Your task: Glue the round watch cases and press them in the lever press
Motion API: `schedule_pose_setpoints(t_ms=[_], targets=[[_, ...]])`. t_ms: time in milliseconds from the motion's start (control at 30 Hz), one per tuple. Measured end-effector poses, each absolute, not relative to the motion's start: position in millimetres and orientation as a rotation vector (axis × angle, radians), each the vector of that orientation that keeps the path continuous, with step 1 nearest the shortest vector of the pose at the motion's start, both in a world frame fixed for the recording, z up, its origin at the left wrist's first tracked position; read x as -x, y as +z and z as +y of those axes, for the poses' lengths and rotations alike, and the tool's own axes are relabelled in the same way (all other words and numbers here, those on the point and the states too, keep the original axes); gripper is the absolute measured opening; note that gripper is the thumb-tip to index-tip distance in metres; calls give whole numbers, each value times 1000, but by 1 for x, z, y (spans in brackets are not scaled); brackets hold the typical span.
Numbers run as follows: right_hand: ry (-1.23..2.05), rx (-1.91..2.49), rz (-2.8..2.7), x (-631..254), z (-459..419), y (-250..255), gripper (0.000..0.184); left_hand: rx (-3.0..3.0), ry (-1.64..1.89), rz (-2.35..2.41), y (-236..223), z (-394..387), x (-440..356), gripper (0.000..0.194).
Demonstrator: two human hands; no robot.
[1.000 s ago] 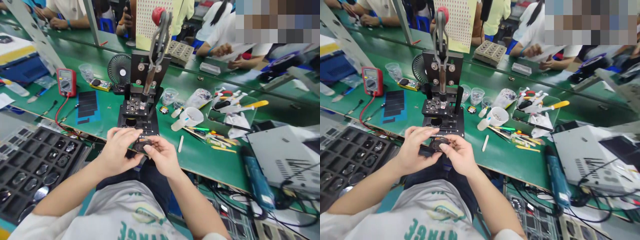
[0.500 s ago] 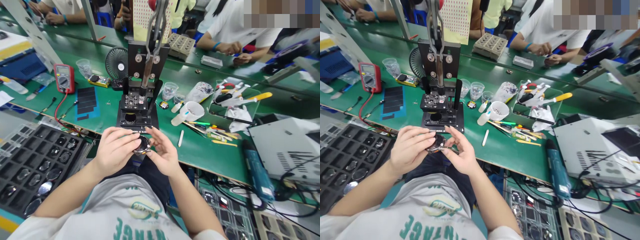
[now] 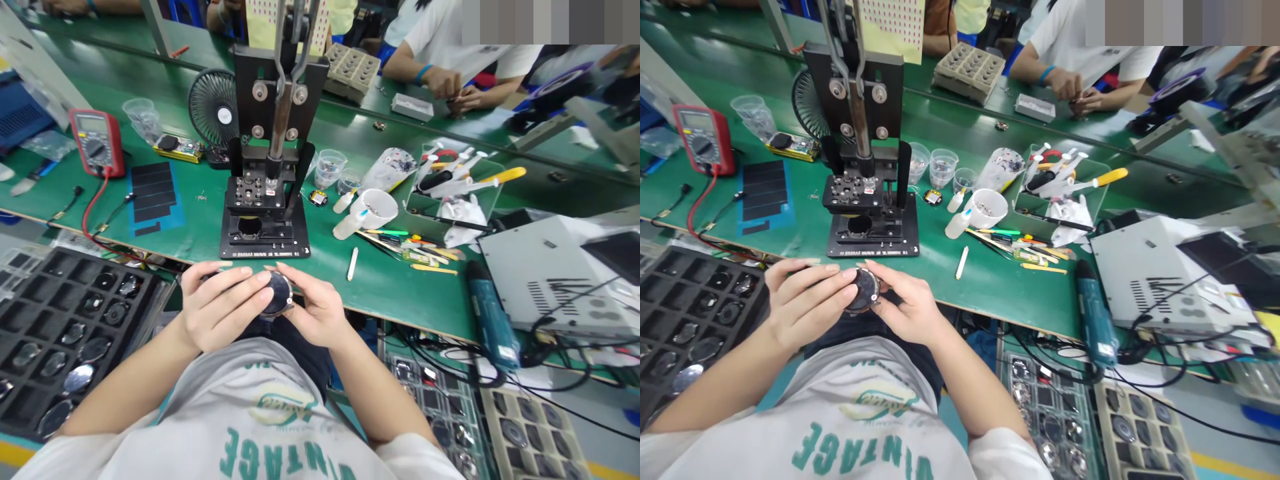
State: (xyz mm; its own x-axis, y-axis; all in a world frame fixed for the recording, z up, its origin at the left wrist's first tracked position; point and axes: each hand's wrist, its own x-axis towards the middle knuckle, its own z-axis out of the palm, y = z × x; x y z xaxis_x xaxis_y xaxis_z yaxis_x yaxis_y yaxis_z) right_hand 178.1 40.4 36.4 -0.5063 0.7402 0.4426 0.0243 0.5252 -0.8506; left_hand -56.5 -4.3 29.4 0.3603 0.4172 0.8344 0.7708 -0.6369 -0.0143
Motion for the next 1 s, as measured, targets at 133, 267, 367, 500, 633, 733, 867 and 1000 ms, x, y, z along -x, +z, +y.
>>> schedule_pose_setpoints(t_ms=[133, 267, 367, 500, 633, 733, 867, 1000], targets=[[1035, 637, -1920, -178, 38, 38, 57, 2199, -1199, -1023, 20, -5, 59, 37], [987, 559, -1895, -177, 38, 38, 65, 2198, -1210, -1007, 18, -4, 58, 31], [927, 555, -1914, -177, 37, 37, 64, 2222, -1245, -989, 19, -2, 57, 32], [871, 593, -1956, -179, 38, 34, 57, 2229, -1307, -989, 17, 0, 55, 34], [840, 603, -1942, -178, 36, 34, 60, 2167, -1373, -1061, 15, 2, 49, 42], [733, 648, -1960, -179, 30, 35, 59, 2171, -1406, -1172, 16, 3, 38, 34], [428, 858, -2081, -197, 31, 33, 43, 2398, -1565, -1498, 15, 8, 22, 20], [94, 1352, -1759, -235, 66, 27, 29, 2591, -1700, -1709, 8, 21, 12, 8]])
